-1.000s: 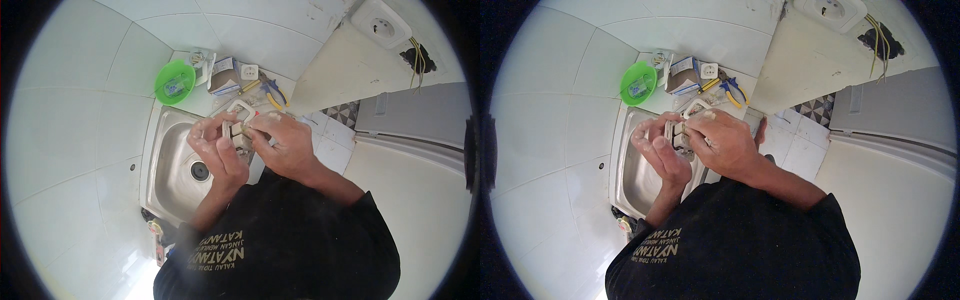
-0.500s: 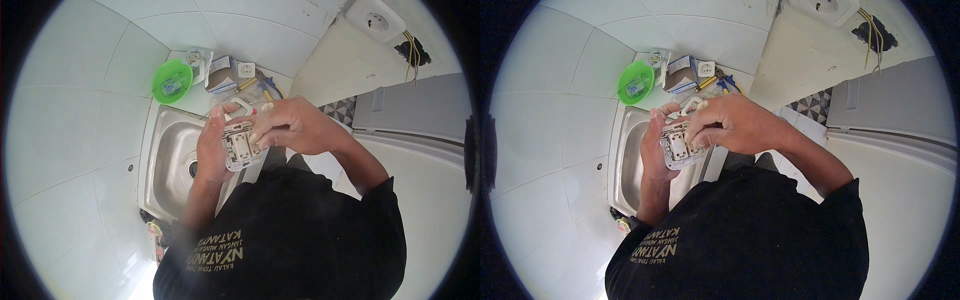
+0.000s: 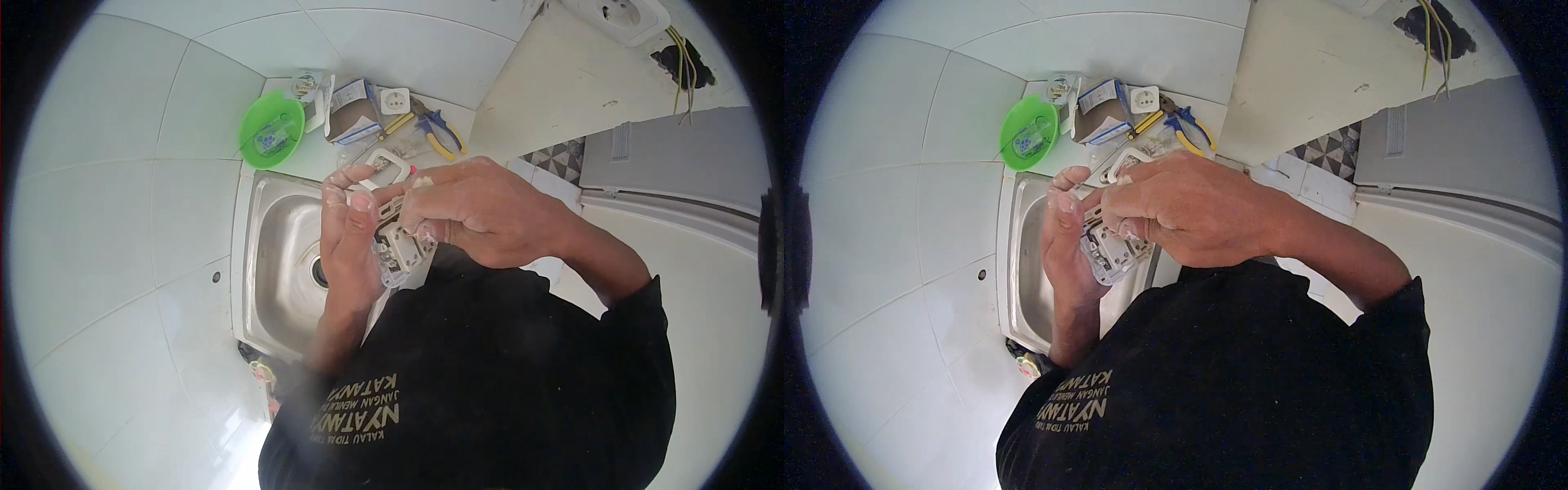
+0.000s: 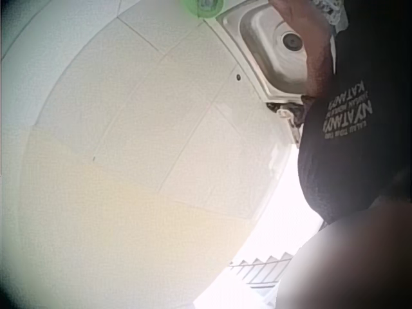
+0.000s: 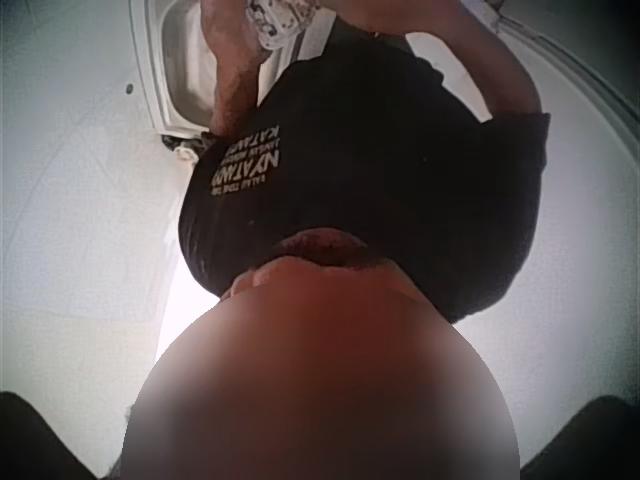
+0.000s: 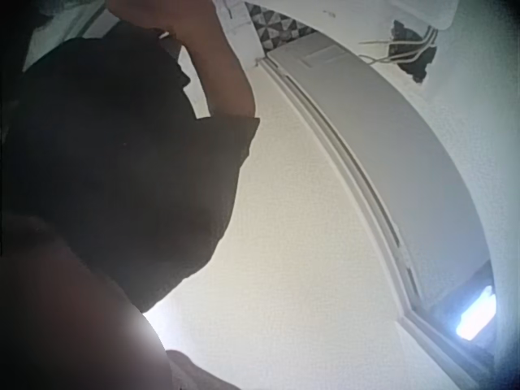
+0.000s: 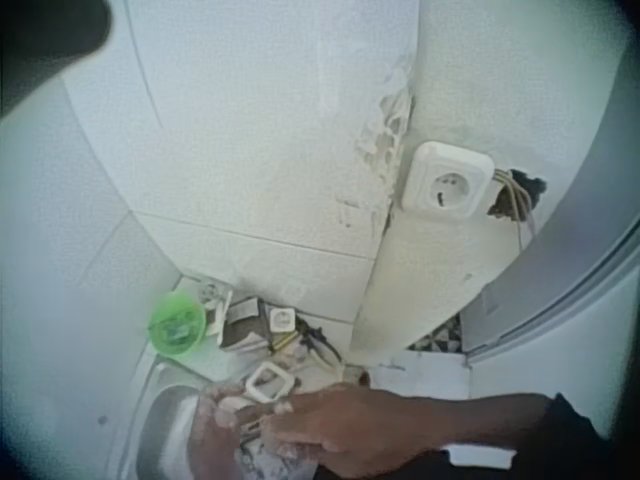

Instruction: Repairing and installing a light switch into a wall socket.

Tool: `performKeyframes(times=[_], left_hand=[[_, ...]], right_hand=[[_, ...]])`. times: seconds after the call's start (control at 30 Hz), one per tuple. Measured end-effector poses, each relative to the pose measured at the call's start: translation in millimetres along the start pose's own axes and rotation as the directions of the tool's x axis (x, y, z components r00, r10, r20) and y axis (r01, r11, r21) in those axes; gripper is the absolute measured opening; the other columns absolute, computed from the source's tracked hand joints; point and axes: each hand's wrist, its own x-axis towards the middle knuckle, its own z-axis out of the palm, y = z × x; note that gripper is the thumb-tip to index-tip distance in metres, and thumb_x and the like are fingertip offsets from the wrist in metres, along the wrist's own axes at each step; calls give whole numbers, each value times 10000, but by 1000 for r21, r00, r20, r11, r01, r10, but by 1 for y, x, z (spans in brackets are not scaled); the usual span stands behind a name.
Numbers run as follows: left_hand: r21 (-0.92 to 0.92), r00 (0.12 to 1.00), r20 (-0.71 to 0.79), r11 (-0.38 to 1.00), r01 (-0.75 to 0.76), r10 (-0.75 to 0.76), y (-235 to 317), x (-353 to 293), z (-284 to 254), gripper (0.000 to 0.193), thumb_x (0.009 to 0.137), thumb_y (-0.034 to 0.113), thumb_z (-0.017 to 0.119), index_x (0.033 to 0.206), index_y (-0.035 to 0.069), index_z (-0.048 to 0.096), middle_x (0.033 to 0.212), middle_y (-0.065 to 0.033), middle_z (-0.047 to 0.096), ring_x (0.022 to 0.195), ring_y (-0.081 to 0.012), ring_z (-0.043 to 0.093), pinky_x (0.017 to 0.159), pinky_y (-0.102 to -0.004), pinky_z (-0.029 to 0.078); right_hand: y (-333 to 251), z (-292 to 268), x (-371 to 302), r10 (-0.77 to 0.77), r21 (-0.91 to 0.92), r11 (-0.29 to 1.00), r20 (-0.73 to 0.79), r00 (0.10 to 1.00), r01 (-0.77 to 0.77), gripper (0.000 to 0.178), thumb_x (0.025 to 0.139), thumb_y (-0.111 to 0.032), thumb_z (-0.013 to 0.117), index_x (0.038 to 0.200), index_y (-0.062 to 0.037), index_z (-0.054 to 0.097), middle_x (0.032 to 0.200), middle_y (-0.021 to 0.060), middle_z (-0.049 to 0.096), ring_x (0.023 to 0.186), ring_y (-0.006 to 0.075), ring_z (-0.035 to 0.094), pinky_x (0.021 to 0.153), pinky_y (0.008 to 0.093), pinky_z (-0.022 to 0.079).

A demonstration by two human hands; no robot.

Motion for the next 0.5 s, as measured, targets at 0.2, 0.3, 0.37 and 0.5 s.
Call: performKeyframes(times=[0.2,0.3,0.37,0.5], left_hand=[[56,995,24,994,-97,96,-5,0,3,457,1041,340,413,1332,2,313,1084,-291,611,940,-269,658,792,-344,547],[-14,998,24,998,-62,62,-3,-2,2,471,1012,275,502,1335,28,265,1143,-298,602,1017,-249,619,913,-341,484],[43,994,17,993,-109,108,-9,-2,-1,469,1012,264,498,1334,17,263,1137,-290,605,1008,-236,608,926,-339,465],[53,978,-27,977,-205,207,-12,-1,1,474,1011,232,480,1335,-26,250,1125,-266,611,965,-195,577,937,-321,421]], right_hand=[[5,-3,-1,35,86,996,54,998,-39,76,920,-114,548,895,-45,567,811,153,587,803,319,594,723,466,432],[7,1,-4,53,93,994,29,998,-56,50,847,-84,604,870,-56,569,843,148,608,775,364,589,660,441,439],[4,5,-2,95,53,994,-39,995,-93,68,806,-96,626,814,-59,570,743,114,583,698,314,582,620,405,435],[7,11,0,163,197,970,-93,982,-142,103,774,-99,644,762,-46,557,682,81,566,621,241,555,581,348,428]])
